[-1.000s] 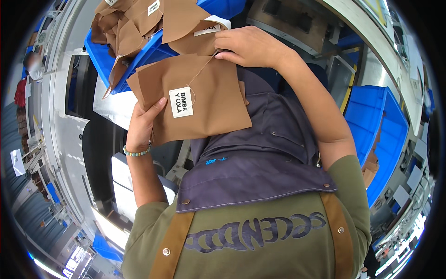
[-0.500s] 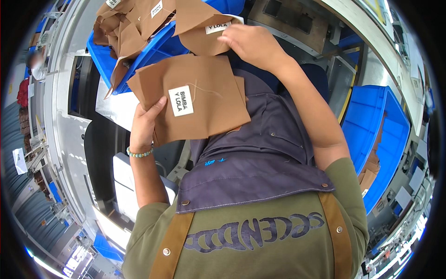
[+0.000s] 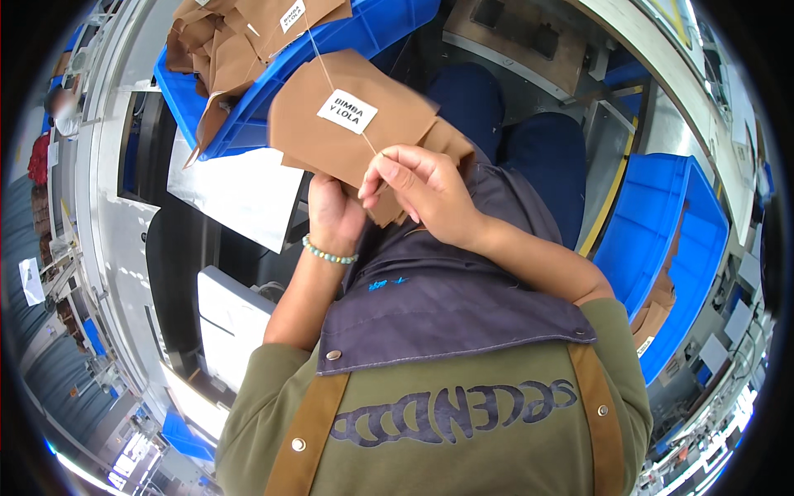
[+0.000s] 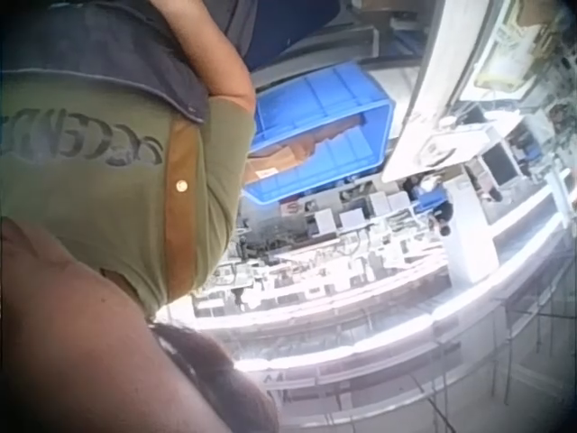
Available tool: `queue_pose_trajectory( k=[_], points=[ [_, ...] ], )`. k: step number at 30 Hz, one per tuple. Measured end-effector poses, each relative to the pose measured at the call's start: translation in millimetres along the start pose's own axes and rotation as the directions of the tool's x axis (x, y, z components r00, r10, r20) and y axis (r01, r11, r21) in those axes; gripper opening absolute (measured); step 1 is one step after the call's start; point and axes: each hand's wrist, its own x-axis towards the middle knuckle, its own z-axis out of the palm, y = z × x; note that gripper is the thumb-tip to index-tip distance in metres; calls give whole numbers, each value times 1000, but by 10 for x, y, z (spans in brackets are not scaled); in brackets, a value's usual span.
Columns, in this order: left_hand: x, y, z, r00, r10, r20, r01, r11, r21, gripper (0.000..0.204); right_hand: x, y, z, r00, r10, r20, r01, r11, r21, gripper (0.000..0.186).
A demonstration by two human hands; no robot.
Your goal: Inspecting and trimming threads from labeled leather components in a workshop.
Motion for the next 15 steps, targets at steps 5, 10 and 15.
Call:
queue_pose_trajectory(
  k=[5, 10, 15],
  points=[
    [-140, -116, 551, 931, 298, -208, -300, 954, 22, 35, -22, 208, -38, 986, -166, 22, 159, 881, -445, 19],
    [-130, -4, 361, 957, 278, -81, -276, 960, 41, 43, 9, 171, -83, 961, -133, 242, 260, 732, -630, 17],
    [-116, -42, 583, 917, 393, -69, -373, 906, 200, 33, 87, 310, -170, 974, 146, 172, -77, 932, -353, 28]
  ],
)
